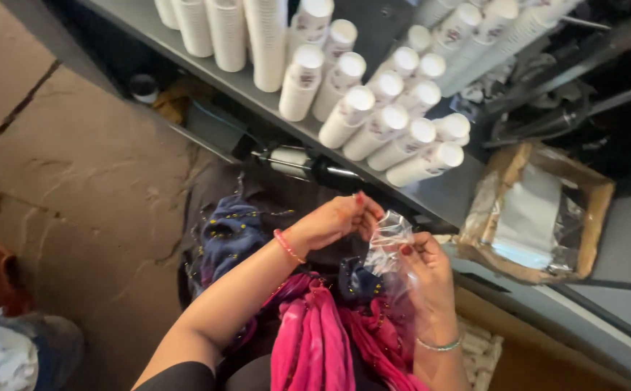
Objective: The person puts paper cups into plastic bags by hand and places the filled bags into a box.
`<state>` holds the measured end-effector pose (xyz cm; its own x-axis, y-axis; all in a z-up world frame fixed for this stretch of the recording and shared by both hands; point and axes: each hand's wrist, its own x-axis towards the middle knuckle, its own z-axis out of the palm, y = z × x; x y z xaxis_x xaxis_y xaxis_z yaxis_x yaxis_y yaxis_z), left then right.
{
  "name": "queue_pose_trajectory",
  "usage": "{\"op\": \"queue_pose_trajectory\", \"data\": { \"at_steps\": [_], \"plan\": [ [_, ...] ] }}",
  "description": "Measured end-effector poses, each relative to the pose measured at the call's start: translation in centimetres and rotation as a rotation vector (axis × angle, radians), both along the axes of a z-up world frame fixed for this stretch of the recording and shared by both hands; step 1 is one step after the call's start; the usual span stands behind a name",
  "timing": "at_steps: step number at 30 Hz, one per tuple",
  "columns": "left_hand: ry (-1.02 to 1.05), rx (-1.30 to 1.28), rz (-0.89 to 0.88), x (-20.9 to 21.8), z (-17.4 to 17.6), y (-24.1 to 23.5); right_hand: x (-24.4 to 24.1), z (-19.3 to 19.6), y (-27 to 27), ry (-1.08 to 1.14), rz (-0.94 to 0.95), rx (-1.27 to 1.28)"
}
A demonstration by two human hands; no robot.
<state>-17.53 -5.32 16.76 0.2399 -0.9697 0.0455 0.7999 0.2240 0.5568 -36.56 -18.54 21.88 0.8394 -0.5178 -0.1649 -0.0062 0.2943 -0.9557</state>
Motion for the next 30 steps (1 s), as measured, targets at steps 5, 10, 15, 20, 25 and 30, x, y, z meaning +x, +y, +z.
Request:
{"op": "queue_pose_trajectory", "data": {
  "at_steps": [5,10,15,20,25,30],
  "plan": [
    [-0.490,0.183,0.093,-2.0,-1.0,-2.1,-1.4,-3.0,-1.0,-0.008,-0.083,-0.041],
    [-0.683,0.473,0.261,-0.8,3.0,-1.2,-1.7,-3.7,-1.6,-0.074,-0.152,-0.187],
    [-0.719,0.261,0.627,2.2,-4.5,-0.1,-0.2,1.7,-0.8,-0.196,-0.132,-0.005],
    [-0.860,0.449,0.261,-0.5,2.0,-1.4,-0.9,1.1,-1.2,-0.166,-0.069,0.059],
    [-1.200,0.317,0.146,-2.1,4.5,-2.1,-2.8,-1.2,-2.5,-0.118,-0.051,-0.046],
    [-0.989,0.218,0.275,-2.9,2.5,-2.4,-5.3,-3.3,-3.4,-0.003,-0.062,-0.050]
  ]
}}
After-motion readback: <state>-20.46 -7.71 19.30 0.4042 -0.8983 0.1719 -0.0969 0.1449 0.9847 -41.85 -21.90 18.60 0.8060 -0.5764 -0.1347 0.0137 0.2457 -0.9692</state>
